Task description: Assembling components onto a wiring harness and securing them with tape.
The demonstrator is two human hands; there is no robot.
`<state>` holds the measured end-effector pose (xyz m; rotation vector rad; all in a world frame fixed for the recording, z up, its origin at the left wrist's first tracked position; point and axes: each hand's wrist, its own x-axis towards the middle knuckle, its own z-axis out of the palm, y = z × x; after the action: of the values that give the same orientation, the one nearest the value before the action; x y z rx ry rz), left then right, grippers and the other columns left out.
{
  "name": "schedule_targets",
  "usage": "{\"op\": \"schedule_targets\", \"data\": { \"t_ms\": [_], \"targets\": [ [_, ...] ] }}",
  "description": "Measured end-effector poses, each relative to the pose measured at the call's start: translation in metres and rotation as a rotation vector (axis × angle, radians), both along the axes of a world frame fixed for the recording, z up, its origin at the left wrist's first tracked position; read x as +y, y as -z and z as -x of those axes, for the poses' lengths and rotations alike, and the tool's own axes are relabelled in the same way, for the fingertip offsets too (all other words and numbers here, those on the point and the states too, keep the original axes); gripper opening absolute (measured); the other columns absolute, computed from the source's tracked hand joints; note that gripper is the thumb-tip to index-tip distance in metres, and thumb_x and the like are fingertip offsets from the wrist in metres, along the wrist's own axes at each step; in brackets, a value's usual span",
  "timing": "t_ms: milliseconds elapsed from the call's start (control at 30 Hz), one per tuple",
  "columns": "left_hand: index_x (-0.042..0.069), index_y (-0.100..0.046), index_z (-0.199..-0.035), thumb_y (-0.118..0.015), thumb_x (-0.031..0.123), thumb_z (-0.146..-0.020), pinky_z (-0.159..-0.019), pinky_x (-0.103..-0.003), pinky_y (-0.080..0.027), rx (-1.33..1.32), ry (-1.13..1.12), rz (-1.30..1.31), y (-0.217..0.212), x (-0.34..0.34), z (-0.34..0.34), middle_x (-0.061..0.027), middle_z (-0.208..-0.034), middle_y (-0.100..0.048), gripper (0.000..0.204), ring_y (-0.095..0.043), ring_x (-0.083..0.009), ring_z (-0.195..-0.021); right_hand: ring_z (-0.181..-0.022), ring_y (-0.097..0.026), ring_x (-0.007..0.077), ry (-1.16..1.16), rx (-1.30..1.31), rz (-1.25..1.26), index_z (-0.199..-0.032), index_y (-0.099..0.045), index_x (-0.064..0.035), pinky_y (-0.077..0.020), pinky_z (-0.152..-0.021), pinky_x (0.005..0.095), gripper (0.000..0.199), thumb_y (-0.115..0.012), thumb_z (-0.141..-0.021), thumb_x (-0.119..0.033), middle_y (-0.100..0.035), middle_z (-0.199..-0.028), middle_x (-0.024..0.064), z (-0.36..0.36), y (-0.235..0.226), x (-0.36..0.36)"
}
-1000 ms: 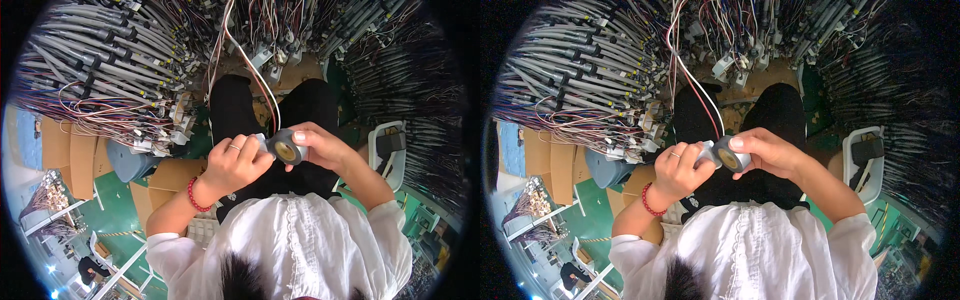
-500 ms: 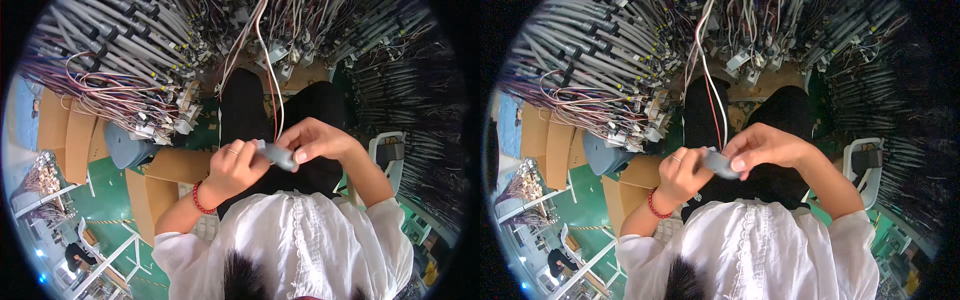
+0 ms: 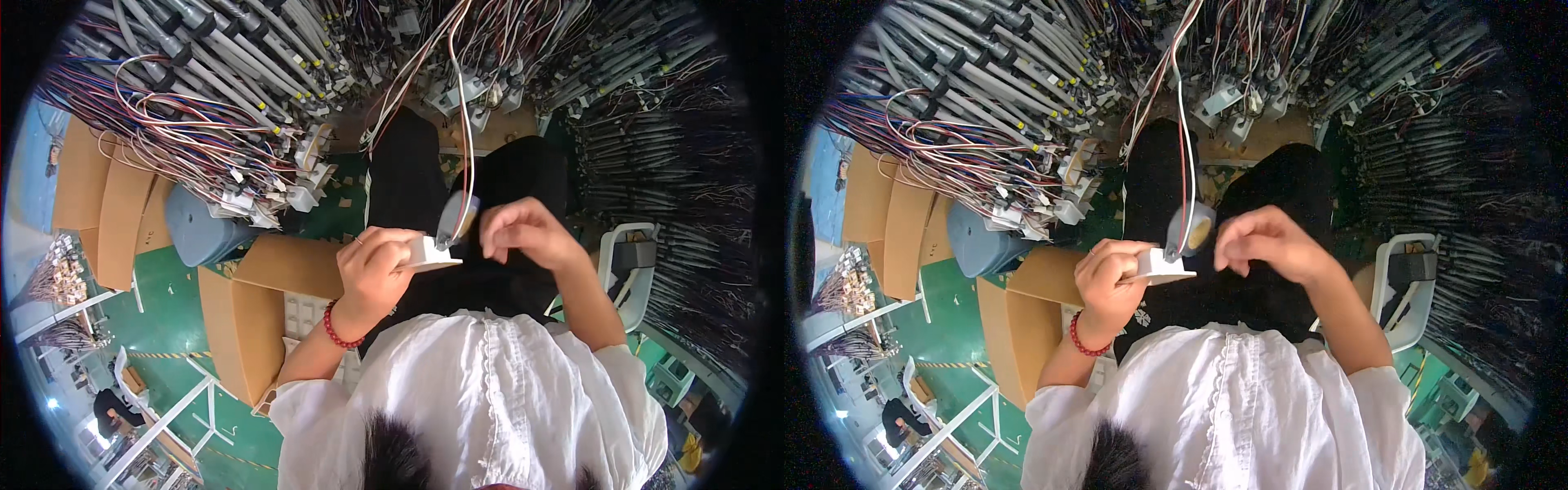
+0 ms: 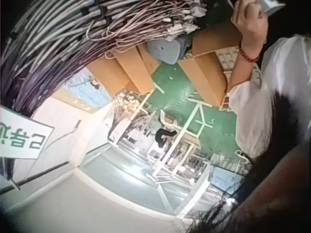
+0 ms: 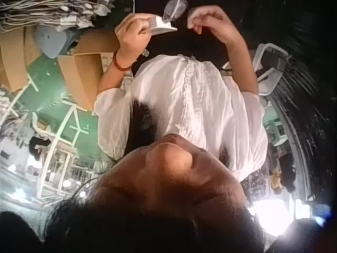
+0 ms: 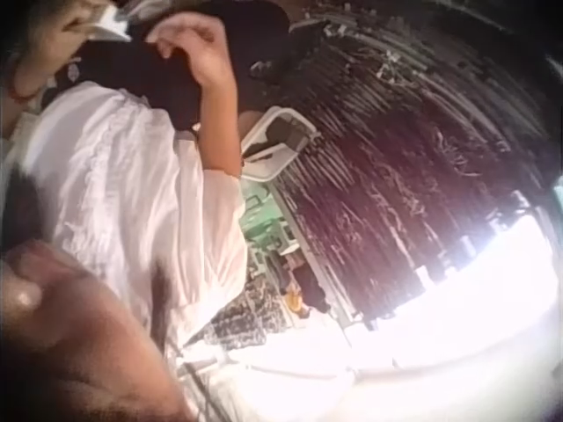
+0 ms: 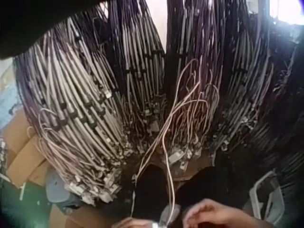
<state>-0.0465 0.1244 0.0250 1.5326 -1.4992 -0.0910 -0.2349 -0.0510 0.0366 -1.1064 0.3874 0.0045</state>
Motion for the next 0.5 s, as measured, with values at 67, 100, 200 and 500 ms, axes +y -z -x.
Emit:
{"op": "schedule_targets", "data": {
  "t_ms": [67,100,200,500],
  "targets": [
    [0.004,-0.042,-0.068,-0.071,-0.01,-0.062,-0.055,-0.027,-0.045,0.193,0.015,0.005,0.001,-0.001,0.001,-0.013,-0.076,-0.066,0.033,-0.06,-0.0233,-0.062,-0.096,-0.053,0.0146,0.005,-0.009,0.251,-0.109,-0.062,-0.0033,-0.0486,-0.078,0.0286,0.036,-0.071,-0.075,-0.009,-0.053,-0.114,0.0067,0.002,0.0,-0.009],
    [0.004,-0.042,-0.068,-0.071,-0.01,-0.062,-0.055,-0.027,-0.045,0.192,0.018,0.003,0.002,-0.001,0.002,-0.013,-0.076,-0.066,0.033,-0.06,-0.0233,-0.062,-0.105,-0.05,0.0172,0.028,-0.026,0.264,-0.117,-0.057,-0.0039,-0.0468,-0.086,0.0323,0.048,-0.072,-0.071,-0.008,-0.047,-0.122,0.0074,-0.003,-0.011,-0.006],
    [0.004,-0.041,-0.068,-0.071,-0.011,-0.063,-0.056,-0.026,-0.044,0.317,0.06,-0.023,0.001,-0.001,0.007,-0.0131,-0.077,-0.065,0.033,-0.06,-0.0182,-0.063,-0.121,-0.043,0.0231,-0.093,-0.077,0.394,-0.132,-0.05,-0.0109,-0.0434,-0.098,0.0395,0.075,-0.081,-0.064,-0.009,-0.041,-0.132,0.0079,-0.022,-0.032,-0.004],
    [0.002,-0.051,-0.076,-0.071,-0.002,-0.078,-0.063,-0.021,-0.046,0.872,0.091,-0.362,-0.002,0.004,0.015,-0.0013,-0.08,-0.063,0.02,-0.055,-0.0035,-0.072,-0.102,-0.055,0.0245,-0.2,-0.078,0.709,-0.12,-0.059,-0.0082,-0.053,-0.074,0.0322,0.059,-0.078,-0.064,-0.014,-0.053,-0.111,0.0109,-0.034,-0.054,-0.01]
  ]
}}
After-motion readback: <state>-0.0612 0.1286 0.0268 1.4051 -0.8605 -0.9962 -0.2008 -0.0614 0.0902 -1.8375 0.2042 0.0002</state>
